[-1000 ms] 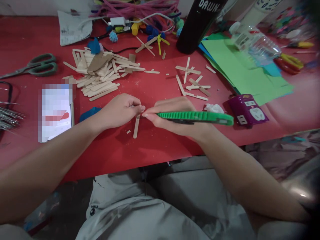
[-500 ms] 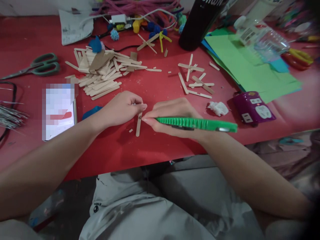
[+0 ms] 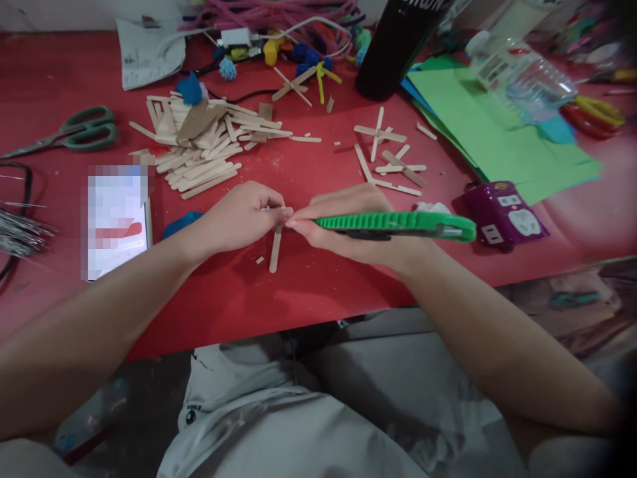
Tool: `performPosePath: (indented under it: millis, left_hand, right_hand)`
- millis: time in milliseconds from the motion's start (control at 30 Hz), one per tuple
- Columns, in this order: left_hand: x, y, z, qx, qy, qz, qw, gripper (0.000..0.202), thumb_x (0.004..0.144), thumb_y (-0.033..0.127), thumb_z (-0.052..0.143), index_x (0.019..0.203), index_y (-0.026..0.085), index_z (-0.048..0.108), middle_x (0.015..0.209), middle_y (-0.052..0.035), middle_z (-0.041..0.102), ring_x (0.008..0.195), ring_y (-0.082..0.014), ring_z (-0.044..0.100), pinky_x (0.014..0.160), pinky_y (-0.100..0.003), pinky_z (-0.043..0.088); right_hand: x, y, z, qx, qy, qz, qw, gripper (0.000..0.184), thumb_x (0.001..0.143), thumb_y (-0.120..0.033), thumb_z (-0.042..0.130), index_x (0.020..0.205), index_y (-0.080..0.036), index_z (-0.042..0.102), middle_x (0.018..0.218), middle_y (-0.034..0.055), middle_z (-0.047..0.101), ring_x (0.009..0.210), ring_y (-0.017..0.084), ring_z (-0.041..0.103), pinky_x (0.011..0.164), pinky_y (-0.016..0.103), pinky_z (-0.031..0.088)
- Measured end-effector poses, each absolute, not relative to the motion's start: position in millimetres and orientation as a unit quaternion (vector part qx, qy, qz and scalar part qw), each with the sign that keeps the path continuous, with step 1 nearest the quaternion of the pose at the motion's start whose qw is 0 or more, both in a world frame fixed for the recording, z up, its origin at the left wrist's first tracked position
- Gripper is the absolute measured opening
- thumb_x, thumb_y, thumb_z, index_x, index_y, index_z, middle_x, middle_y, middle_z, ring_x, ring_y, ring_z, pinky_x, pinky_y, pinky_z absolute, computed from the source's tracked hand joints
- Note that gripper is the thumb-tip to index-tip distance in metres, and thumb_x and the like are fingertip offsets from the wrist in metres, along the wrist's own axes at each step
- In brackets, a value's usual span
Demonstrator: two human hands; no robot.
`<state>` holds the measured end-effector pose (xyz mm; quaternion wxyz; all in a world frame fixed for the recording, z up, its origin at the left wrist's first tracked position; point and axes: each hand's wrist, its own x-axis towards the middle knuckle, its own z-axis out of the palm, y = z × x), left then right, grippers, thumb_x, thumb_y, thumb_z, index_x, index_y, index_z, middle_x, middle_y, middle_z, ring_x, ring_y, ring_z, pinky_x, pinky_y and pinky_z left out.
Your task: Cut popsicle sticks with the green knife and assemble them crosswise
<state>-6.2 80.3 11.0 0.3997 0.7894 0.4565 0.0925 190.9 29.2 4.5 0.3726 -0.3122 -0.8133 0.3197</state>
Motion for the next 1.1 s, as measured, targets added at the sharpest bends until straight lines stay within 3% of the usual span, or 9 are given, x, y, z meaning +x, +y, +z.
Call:
performPosePath:
  millis: [133, 500, 700, 1100]
  left_hand:
    - [-6.5, 80.3, 11.3, 0.786, 0.456, 0.102, 0.405, 0.029, 0.081, 0.035, 0.053, 0.059, 0.016, 0.057, 0.056, 0.0013, 0.046, 0.059, -0.0105, 0.040, 0.057, -0.027, 0.028]
    - [-11.3, 77.5, 9.6, 0.760, 0.465, 0.137, 0.433, 0.032, 0.086, 0.039, 0.052, 0.064, 0.017, 0.060, 0.055, 0.0026, 0.044, 0.053, -0.0096, 0.037, 0.053, -0.028, 0.028]
    - [-9.1, 76.4, 11.1, 0.784, 0.467, 0.130, 0.389, 0.035, 0.086, 0.038, 0.051, 0.059, 0.017, 0.054, 0.052, 0.0036, 0.038, 0.052, -0.0092, 0.033, 0.054, -0.029, 0.026]
    - [-7.3, 77.3, 7.1, 0.802, 0.470, 0.124, 0.346, 0.038, 0.088, 0.040, 0.047, 0.058, 0.017, 0.052, 0.054, 0.0030, 0.038, 0.054, -0.0100, 0.034, 0.055, -0.029, 0.026]
  right_hand:
    - [191.4, 30.9, 3.1, -0.364, -0.790, 0.311, 0.383, 0.018, 0.093, -0.030, 0.062, 0.087, -0.022, 0.077, 0.072, -0.0012, 0.071, 0.063, 0.012, 0.063, 0.060, 0.025, 0.052]
    - [187.2, 19.5, -1.3, -0.484, -0.651, 0.344, 0.473, 0.038, 0.093, -0.050, 0.062, 0.078, -0.020, 0.080, 0.054, -0.0017, 0.062, 0.051, 0.010, 0.059, 0.052, 0.022, 0.049]
    - [183.4, 12.2, 2.4, -0.499, -0.650, 0.290, 0.495, 0.032, 0.093, -0.044, 0.064, 0.077, -0.023, 0.080, 0.053, -0.0018, 0.064, 0.048, 0.010, 0.059, 0.051, 0.024, 0.051]
    - [181.1, 4.5, 11.7, -0.509, -0.698, 0.198, 0.463, 0.038, 0.097, -0.043, 0.058, 0.069, -0.024, 0.075, 0.057, -0.0002, 0.068, 0.049, 0.012, 0.061, 0.051, 0.027, 0.052]
